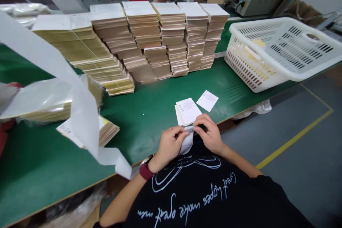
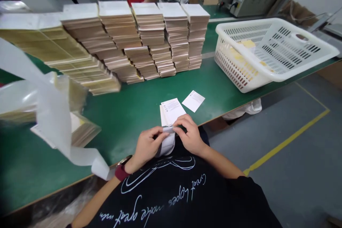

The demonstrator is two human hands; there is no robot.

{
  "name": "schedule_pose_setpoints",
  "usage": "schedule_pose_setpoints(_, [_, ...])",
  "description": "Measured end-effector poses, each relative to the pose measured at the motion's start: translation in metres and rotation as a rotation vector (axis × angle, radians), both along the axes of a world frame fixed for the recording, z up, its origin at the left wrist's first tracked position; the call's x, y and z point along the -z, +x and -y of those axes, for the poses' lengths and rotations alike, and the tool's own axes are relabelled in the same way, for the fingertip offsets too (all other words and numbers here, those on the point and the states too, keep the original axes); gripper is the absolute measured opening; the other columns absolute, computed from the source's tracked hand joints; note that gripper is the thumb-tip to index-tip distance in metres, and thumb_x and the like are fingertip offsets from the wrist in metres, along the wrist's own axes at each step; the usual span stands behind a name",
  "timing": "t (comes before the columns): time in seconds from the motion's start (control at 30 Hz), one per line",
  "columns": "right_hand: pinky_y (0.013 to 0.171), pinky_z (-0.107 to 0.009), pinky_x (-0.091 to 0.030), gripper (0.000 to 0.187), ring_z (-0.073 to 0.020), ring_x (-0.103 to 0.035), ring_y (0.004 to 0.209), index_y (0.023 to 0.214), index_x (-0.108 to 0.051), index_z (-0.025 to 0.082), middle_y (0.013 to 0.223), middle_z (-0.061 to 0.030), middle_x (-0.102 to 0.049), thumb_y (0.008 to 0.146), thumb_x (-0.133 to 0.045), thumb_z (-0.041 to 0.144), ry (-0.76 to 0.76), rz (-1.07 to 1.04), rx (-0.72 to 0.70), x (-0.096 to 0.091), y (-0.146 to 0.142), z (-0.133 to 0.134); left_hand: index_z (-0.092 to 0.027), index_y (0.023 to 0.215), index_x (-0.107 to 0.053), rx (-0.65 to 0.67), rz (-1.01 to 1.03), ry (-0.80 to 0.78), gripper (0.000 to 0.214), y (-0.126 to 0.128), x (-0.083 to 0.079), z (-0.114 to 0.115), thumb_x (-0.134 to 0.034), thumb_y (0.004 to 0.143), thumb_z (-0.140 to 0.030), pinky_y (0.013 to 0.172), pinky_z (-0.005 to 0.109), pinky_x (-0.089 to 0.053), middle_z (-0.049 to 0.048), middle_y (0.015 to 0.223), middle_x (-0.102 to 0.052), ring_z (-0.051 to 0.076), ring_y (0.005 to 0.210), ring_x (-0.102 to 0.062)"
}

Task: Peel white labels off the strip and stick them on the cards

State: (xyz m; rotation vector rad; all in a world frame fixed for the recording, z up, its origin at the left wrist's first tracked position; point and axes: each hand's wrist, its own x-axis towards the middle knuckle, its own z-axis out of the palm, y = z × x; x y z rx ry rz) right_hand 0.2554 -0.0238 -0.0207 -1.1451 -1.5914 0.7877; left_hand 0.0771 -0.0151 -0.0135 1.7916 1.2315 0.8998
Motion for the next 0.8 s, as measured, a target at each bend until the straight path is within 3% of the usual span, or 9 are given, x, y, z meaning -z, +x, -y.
schedule_pose_setpoints(0.17, [0.077,-0.039,-0.049,0.012,-0.0189,-0.058,0.085,0.088,-0.062,0.026,0.085,-0.0029,-0.059,0.090,-0.054,0.017,0.221,0.118,0.068,-0.001,0.013,0.005,-0.018,0.059,-0.054,0.144,-0.122,0.221,0.037,0.003,0.006,0.002,-0.056,0.092,-0.035,0.052,0.023,-0.033,-0.0041,0.051,-0.050,0.009,0.050,-0.044])
schedule_pose_setpoints(0.3, [0.079,-0.040,-0.050,0.012,-0.0181,-0.061,0.084,0.093,-0.054,0.028,0.086,-0.0009,-0.060,0.092,-0.049,0.018,0.295,-0.067,0.246,0.001,0.027,-0.002,-0.017,0.062,-0.055,0.160,-0.309,0.516,0.032,0.002,0.007,0.003,-0.052,0.093,-0.026,0.054,0.026,-0.035,-0.0001,0.059,-0.052,0.012,0.058,-0.046])
schedule_pose_setpoints(0.4, [0.077,-0.036,-0.051,0.003,-0.0156,-0.062,0.076,0.095,-0.048,0.028,0.082,0.0012,-0.060,0.095,-0.047,0.025,0.181,-0.187,0.401,0.004,0.037,-0.015,-0.016,0.070,-0.058,0.151,-0.417,0.663,0.019,0.002,0.007,0.001,-0.051,0.088,-0.015,0.068,0.033,-0.047,0.0086,0.087,-0.064,0.020,0.082,-0.057])
schedule_pose_setpoints(0.47, [0.070,-0.031,-0.050,0.004,-0.0140,-0.061,0.068,0.095,-0.049,0.026,0.076,0.0026,-0.059,0.094,-0.049,0.029,0.022,-0.169,0.382,0.009,0.043,-0.025,-0.014,0.078,-0.060,0.221,-0.450,0.673,0.014,0.003,0.009,-0.001,-0.049,0.083,-0.008,0.089,0.044,-0.050,0.0142,0.116,-0.062,0.028,0.109,-0.056])
schedule_pose_setpoints(0.53, [0.065,-0.028,-0.047,0.008,-0.0132,-0.058,0.064,0.094,-0.053,0.024,0.072,0.0031,-0.058,0.093,-0.051,0.032,-0.101,-0.052,0.329,0.013,0.053,-0.036,-0.013,0.083,-0.060,0.293,-0.506,0.644,0.016,0.006,0.012,-0.003,-0.047,0.079,-0.004,0.104,0.051,-0.044,0.0165,0.131,-0.055,0.032,0.126,-0.049])
schedule_pose_setpoints(0.7, [0.065,-0.027,-0.042,0.014,-0.0139,-0.055,0.064,0.096,-0.061,0.020,0.071,0.0020,-0.059,0.087,-0.057,0.030,-0.147,0.332,0.449,0.012,0.072,-0.059,-0.011,0.088,-0.060,0.372,-0.563,0.625,0.018,0.009,0.020,-0.004,-0.047,0.078,-0.004,0.108,0.052,-0.043,0.0170,0.131,-0.057,0.034,0.131,-0.047])
schedule_pose_setpoints(0.8, [0.057,-0.024,-0.039,0.013,-0.0109,-0.050,0.056,0.095,-0.062,0.020,0.066,0.0038,-0.056,0.087,-0.057,0.029,-0.202,0.312,0.307,0.004,0.057,-0.060,-0.011,0.088,-0.060,0.367,-0.523,0.636,0.018,0.007,0.022,-0.004,-0.046,0.078,-0.006,0.107,0.050,-0.046,0.0163,0.127,-0.060,0.034,0.129,-0.049])
